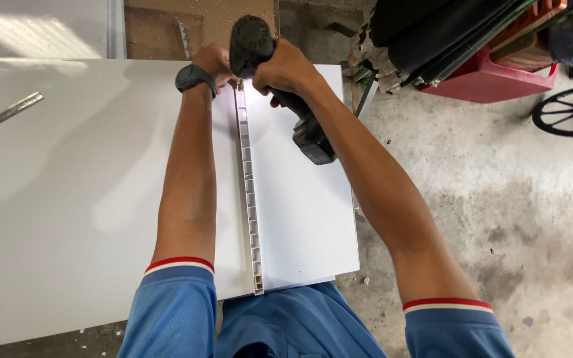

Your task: The person measures a white furniture panel with a tape measure, marks positions with a pen, and uses a cordless drill to drive screws and attach small hardware fittings to the panel edge. They pick fittings from a parts tray, reposition the panel, and finally lift and move the panel across the workshop.

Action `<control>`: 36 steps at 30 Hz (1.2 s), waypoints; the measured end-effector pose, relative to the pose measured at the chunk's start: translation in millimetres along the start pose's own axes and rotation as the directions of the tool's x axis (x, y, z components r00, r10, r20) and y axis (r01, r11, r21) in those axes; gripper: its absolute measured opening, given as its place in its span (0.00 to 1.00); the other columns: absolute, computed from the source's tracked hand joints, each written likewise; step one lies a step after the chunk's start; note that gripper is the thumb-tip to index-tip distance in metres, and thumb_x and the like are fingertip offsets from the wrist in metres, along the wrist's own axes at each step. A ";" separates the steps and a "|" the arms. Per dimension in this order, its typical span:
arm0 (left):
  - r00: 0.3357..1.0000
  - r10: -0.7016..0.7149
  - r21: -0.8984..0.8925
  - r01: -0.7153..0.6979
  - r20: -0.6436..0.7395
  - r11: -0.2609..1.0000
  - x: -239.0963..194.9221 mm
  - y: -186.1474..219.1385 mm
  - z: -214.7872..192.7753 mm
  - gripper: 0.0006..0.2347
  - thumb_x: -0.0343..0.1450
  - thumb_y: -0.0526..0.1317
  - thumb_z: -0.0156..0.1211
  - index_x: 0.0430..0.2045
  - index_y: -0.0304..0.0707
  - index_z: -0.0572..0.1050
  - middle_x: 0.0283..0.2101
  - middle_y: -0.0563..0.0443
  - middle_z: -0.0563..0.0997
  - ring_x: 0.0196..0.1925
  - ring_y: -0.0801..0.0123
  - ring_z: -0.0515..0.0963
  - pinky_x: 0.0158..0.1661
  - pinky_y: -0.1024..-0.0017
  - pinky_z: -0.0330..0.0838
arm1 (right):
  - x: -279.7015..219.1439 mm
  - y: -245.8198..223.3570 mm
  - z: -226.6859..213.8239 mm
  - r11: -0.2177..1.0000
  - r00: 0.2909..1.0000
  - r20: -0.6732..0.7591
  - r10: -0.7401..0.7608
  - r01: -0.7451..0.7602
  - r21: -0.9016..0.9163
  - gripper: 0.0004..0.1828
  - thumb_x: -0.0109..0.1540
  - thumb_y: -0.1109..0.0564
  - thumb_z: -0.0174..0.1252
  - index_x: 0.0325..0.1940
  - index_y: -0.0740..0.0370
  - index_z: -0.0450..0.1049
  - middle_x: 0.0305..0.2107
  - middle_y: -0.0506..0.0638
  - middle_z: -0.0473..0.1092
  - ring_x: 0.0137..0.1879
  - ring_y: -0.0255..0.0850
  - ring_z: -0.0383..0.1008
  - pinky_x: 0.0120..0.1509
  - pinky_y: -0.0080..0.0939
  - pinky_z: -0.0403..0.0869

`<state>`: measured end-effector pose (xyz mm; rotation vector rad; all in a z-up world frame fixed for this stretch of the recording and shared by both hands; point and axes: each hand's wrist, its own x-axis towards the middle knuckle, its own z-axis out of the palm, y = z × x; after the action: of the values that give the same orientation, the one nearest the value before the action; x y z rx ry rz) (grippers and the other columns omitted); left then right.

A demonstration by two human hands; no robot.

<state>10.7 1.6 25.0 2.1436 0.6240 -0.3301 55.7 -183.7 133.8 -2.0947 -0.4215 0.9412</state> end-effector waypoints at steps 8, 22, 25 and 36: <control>0.999 0.022 0.003 -0.022 -0.025 1.000 10.9 -3.0 4.7 0.08 0.66 0.39 0.70 0.30 0.33 0.83 0.30 0.48 0.85 0.24 0.70 0.82 0.20 0.70 0.76 | -13.7 -11.9 5.1 0.999 0.999 -0.047 -0.010 0.012 0.032 0.38 0.35 0.68 0.57 0.52 0.64 0.70 0.23 0.56 0.75 0.19 0.45 0.78 0.20 0.41 0.79; 0.998 -0.060 0.100 0.059 0.013 0.993 -5.0 10.4 0.0 0.11 0.68 0.41 0.71 0.37 0.32 0.84 0.34 0.44 0.85 0.29 0.64 0.81 0.25 0.68 0.75 | -10.4 -9.0 3.5 0.994 0.993 -0.041 0.107 -0.107 0.002 0.37 0.39 0.68 0.60 0.54 0.70 0.68 0.27 0.58 0.77 0.22 0.45 0.81 0.22 0.42 0.78; 0.990 0.096 0.033 -0.094 -0.100 0.995 40.6 -48.8 31.7 0.13 0.68 0.41 0.67 0.43 0.37 0.82 0.35 0.47 0.85 0.31 0.66 0.84 0.31 0.66 0.79 | -16.7 -14.9 -3.1 0.993 0.993 0.000 0.119 -0.119 0.018 0.31 0.42 0.67 0.62 0.52 0.71 0.71 0.25 0.58 0.76 0.23 0.45 0.80 0.21 0.44 0.75; 0.853 0.292 0.398 -0.109 -0.433 0.911 -84.5 -49.1 112.8 0.32 0.69 0.50 0.61 0.64 0.30 0.61 0.69 0.35 0.62 0.71 0.43 0.59 0.70 0.49 0.50 | -9.0 -8.7 -11.3 0.999 0.999 0.044 0.007 -0.008 0.035 0.33 0.43 0.68 0.63 0.53 0.65 0.66 0.25 0.60 0.77 0.22 0.49 0.80 0.20 0.47 0.76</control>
<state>-88.3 -90.5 -38.1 2.6532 0.6369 0.2486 58.2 -189.2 149.5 -2.0483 -0.4166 0.9936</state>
